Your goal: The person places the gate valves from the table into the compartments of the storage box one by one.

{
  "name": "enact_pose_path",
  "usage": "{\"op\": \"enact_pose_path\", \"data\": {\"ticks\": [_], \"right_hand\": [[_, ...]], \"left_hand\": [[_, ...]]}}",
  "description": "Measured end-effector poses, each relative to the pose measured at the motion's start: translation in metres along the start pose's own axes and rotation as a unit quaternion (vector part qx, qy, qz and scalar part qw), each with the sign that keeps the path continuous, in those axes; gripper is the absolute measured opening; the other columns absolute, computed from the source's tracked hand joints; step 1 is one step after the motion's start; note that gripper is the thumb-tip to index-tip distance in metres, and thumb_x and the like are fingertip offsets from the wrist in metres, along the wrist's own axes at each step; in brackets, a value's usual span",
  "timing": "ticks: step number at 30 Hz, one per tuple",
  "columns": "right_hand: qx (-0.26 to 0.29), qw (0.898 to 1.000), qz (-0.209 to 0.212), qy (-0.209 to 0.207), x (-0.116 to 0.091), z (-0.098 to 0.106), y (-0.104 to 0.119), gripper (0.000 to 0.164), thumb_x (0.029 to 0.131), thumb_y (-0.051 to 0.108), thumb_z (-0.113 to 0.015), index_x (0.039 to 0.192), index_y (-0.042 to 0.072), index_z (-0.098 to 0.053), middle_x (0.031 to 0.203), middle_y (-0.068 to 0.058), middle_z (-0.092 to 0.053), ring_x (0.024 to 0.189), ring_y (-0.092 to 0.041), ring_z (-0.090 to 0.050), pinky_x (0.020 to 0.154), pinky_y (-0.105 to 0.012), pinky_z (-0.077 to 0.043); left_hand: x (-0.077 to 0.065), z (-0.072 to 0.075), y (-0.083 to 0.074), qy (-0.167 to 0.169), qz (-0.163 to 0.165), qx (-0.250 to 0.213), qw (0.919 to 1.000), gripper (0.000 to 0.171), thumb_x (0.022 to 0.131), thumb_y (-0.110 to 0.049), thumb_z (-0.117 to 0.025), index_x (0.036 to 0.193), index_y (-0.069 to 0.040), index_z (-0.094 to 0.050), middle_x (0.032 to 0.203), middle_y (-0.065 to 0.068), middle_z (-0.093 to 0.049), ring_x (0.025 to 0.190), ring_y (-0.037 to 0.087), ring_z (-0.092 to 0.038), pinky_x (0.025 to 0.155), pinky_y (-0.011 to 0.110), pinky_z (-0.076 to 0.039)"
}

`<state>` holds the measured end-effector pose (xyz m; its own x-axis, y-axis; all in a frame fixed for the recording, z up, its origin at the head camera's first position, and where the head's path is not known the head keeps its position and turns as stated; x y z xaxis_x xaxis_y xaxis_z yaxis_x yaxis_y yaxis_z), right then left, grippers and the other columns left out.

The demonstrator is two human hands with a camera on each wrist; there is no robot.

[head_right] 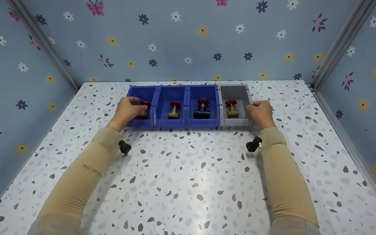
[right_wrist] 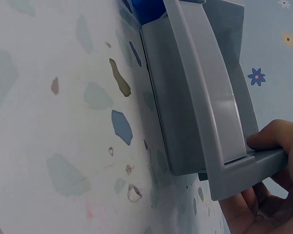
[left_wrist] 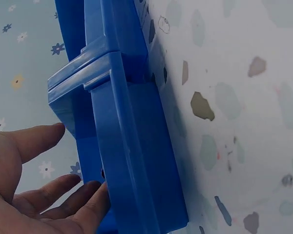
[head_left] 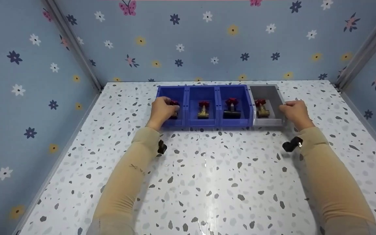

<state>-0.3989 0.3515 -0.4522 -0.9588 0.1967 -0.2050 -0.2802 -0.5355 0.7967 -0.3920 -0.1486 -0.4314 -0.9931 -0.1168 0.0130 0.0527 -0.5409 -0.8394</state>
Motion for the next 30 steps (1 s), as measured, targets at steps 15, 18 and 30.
{"op": "enact_pose_path", "data": {"ticks": [15,18,30], "right_hand": [[0.008,1.000,-0.002,-0.003,-0.002,-0.001,0.001,0.061,0.107,0.023,-0.055,0.161,-0.006,-0.046,0.162,-0.030,-0.051,0.150,-0.042,-0.051,0.126,-0.054,-0.042],[0.008,1.000,0.001,-0.004,-0.002,-0.001,0.001,0.060,0.108,0.025,-0.057,0.160,-0.006,-0.047,0.160,-0.031,-0.053,0.148,-0.042,-0.053,0.124,-0.053,-0.044],[0.025,0.999,0.019,0.011,-0.006,0.000,0.005,0.072,0.108,0.044,-0.064,0.160,-0.004,-0.048,0.161,-0.031,-0.052,0.147,-0.042,-0.055,0.121,-0.052,-0.048]], "left_hand": [[-0.001,0.012,-0.010,0.010,-0.019,-0.020,0.9996,0.053,0.106,-0.026,-0.071,0.148,0.005,-0.061,0.146,0.023,-0.066,0.136,0.036,-0.063,0.118,0.049,-0.050],[-0.003,0.015,-0.010,0.011,-0.026,-0.020,0.9994,0.055,0.105,-0.028,-0.071,0.148,0.005,-0.061,0.148,0.022,-0.065,0.137,0.036,-0.062,0.119,0.050,-0.049],[-0.007,0.019,-0.010,0.024,-0.053,-0.003,0.9983,0.059,0.106,-0.032,-0.070,0.152,0.003,-0.057,0.153,0.021,-0.062,0.143,0.036,-0.058,0.122,0.048,-0.047]]}}
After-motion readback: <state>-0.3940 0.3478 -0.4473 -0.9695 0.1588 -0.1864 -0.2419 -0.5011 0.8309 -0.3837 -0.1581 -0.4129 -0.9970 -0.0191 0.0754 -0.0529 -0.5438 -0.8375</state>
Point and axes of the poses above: each hand's wrist, its own x-axis towards the middle knuckle, its own z-axis out of the back of the hand, y = z × x, the point moved 4 cm from there along x, towards the middle knuckle
